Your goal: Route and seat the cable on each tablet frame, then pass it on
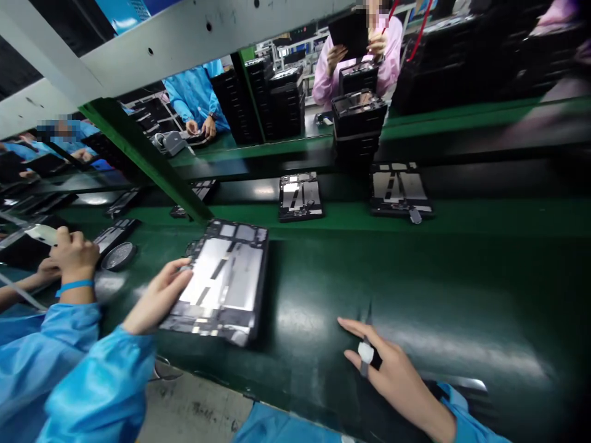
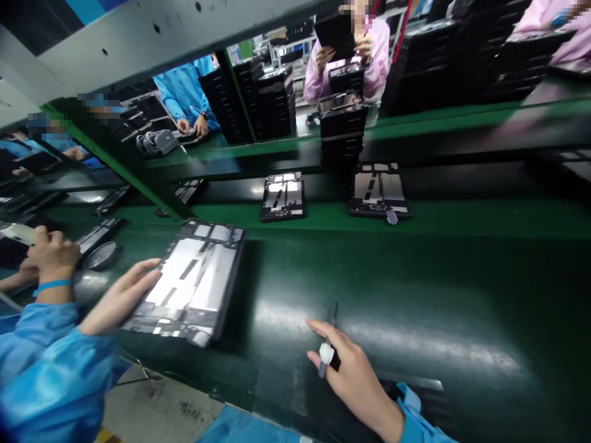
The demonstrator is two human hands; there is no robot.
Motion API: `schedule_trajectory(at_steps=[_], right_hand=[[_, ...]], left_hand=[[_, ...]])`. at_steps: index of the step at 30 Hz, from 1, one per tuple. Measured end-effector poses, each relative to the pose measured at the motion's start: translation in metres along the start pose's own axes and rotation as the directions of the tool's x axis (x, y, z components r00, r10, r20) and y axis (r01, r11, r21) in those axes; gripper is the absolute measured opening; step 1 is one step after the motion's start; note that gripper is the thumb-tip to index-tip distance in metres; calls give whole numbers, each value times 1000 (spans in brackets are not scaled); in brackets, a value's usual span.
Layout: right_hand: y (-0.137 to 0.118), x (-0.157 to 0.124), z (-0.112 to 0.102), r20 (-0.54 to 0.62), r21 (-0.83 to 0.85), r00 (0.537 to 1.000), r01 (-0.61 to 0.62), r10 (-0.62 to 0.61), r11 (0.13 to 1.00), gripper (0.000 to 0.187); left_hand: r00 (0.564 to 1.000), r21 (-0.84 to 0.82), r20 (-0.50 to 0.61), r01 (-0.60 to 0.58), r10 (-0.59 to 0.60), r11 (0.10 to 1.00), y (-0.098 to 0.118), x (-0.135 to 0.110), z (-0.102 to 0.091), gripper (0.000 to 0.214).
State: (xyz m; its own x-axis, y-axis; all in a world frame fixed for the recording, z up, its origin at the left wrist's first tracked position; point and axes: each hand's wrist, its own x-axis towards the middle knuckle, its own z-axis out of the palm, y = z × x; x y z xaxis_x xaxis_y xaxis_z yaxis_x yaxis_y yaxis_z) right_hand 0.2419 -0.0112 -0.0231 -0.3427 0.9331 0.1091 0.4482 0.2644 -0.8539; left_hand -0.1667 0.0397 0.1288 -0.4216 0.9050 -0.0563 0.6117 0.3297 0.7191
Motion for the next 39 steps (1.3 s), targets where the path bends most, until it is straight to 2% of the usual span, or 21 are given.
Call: schedule_trajectory(at_steps=[2, 4, 6, 7, 9, 10, 12, 15, 16, 18, 21, 24, 26, 28, 31, 33, 35, 37, 39], right_hand=[[-1, 6, -8, -82, 70, 995, -56, 62, 996, 43], [0, 12, -20, -129, 107, 986, -88, 102, 990, 49], [3, 15, -33, -141, 96, 978, -141, 154, 985, 58], [5, 14, -40, -136, 79, 974, -174, 183, 982, 63], [9, 7, -51, -122, 35, 965, -230, 233, 972, 70], [12, 2, -55, -115, 14, 962, -249, 249, 968, 71], [17, -9, -61, -119, -17, 958, -265, 261, 964, 70], [22, -22, -67, -156, -35, 952, -270, 262, 962, 66], [23, -25, -69, -165, -40, 951, -271, 261, 962, 64], [23, -27, -75, -174, -57, 950, -271, 258, 961, 62], [14, -25, -81, -249, -108, 937, -279, 245, 954, 63], [-2, -18, -72, -287, -147, 939, -236, 187, 961, 48], [-12, -8, -57, -183, -141, 977, -132, 105, 981, 33], [-20, 3, -41, -64, -131, 997, -39, 31, 991, 30], [-26, 19, -24, -15, -136, 1000, 24, -26, 990, 29], [-27, 26, -21, -39, -111, 999, 19, -24, 994, 26], [-27, 28, -21, -65, -73, 998, 4, -9, 997, 23], [-28, 28, -23, -72, -40, 997, -5, 2, 999, 22], [-28, 28, -25, -64, -20, 998, -11, 10, 1000, 21]], left_hand=[[993, -251, 113, 0, 29, 968, 8, -5, 63, 71], [980, -336, 186, -12, 78, 942, 16, -8, 131, 71], [955, -397, 265, -21, 136, 918, 24, -12, 187, 66], [937, -421, 302, -35, 176, 907, 28, -15, 208, 62], [895, -460, 365, -67, 257, 885, 32, -24, 230, 53], [868, -468, 395, -90, 300, 879, 32, -29, 234, 49], [789, -450, 462, -186, 406, 873, 27, -40, 232, 48], [648, -365, 520, -421, 557, 830, 17, -55, 222, 52], [617, -333, 521, -490, 590, 806, 16, -59, 219, 52], [602, -261, 493, -586, 628, 767, 18, -63, 216, 51], [592, -182, 461, -666, 661, 724, 26, -67, 210, 36], [547, -182, 464, -712, 697, 679, 31, -75, 206, 20], [513, -171, 454, -752, 729, 636, 32, -81, 207, 15], [496, -156, 442, -778, 747, 608, 33, -86, 209, 14], [512, -204, 451, -738, 731, 643, 35, -90, 213, 17], [543, -248, 461, -681, 702, 689, 37, -91, 213, 18], [556, -267, 444, -667, 703, 696, 37, -92, 213, 16], [523, -268, 387, -724, 760, 635, 36, -93, 213, 13], [460, -261, 326, -796, 826, 546, 34, -93, 214, 11]])
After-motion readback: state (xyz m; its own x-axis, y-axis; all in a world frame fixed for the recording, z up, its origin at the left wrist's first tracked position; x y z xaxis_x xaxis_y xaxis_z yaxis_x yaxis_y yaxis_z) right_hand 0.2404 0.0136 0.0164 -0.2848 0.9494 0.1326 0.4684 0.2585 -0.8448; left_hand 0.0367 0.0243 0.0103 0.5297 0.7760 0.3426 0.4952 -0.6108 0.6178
